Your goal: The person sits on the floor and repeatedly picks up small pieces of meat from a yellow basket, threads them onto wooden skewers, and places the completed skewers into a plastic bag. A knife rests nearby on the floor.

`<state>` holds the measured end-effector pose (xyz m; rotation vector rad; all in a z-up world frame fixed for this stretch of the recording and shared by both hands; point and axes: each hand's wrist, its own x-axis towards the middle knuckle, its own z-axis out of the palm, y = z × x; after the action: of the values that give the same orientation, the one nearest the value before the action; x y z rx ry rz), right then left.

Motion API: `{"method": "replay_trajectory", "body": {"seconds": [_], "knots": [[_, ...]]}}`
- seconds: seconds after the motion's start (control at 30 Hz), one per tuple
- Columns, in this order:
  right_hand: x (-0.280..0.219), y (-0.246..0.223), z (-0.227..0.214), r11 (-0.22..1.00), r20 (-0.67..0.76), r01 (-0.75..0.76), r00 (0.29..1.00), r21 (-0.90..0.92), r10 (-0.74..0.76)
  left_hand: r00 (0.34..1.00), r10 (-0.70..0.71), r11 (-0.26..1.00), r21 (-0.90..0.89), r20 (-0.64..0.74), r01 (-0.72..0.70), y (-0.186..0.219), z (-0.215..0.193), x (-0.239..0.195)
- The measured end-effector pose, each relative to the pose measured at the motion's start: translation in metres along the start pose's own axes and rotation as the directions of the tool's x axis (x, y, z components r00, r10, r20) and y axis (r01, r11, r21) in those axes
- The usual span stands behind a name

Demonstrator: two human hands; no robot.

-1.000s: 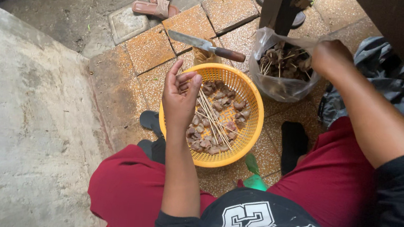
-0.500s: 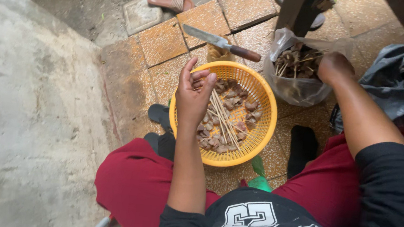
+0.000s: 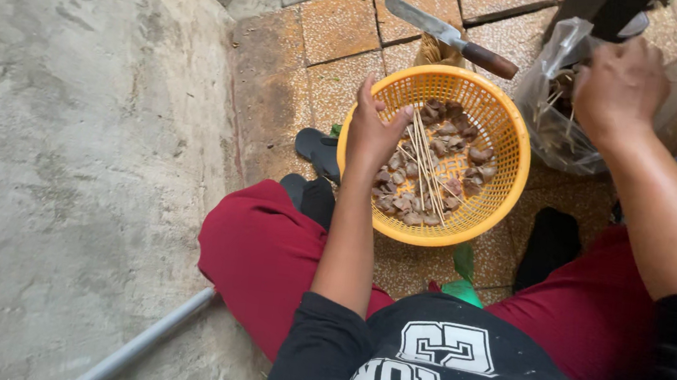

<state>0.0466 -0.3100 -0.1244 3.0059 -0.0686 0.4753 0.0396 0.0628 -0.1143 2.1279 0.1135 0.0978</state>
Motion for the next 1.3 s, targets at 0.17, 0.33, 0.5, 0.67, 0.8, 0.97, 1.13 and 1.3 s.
{"method": "replay_trajectory", "body": {"seconds": [0.17, 0.33, 0.5, 0.67, 0.8, 0.97, 1.13, 1.3], "knots": [[0.000, -0.093, -0.030, 0.888, 0.170, 0.002, 0.981, 0.459, -0.090, 0.972, -0.128, 0.983, 0.157, 0.196, 0.097, -0.078, 0.030, 0.009], [-0.023, -0.164, -0.006, 0.844, 0.593, -0.173, 0.781, 0.509, -0.198, 0.911, -0.248, 0.956, -0.068, 0.328, 0.285, -0.123, 0.062, 0.004], [-0.048, -0.188, 0.034, 0.792, 0.695, -0.376, 0.714, 0.480, -0.083, 0.987, -0.013, 0.987, 0.163, 0.158, -0.013, -0.136, 0.071, -0.002], [-0.068, -0.198, 0.063, 0.684, 0.702, -0.494, 0.711, 0.537, -0.037, 0.942, -0.219, 0.965, 0.201, 0.253, 0.171, -0.120, 0.062, -0.003], [-0.070, -0.196, 0.069, 0.679, 0.701, -0.487, 0.711, 0.550, -0.058, 0.957, -0.226, 0.966, 0.167, 0.184, 0.196, -0.106, 0.050, -0.003], [-0.054, -0.185, 0.054, 0.611, 0.772, -0.586, 0.631, 0.532, -0.067, 0.981, -0.147, 0.968, 0.221, 0.125, 0.116, -0.107, 0.048, -0.005], [-0.041, -0.169, 0.008, 0.359, 0.702, -0.637, 0.707, 0.683, -0.081, 0.985, -0.158, 0.938, 0.323, 0.072, 0.127, -0.103, 0.049, -0.011], [-0.025, -0.141, -0.066, 0.419, 0.590, -0.487, 0.791, 0.766, -0.159, 0.987, -0.144, 0.941, 0.319, 0.070, 0.114, -0.104, 0.051, -0.012]]}}
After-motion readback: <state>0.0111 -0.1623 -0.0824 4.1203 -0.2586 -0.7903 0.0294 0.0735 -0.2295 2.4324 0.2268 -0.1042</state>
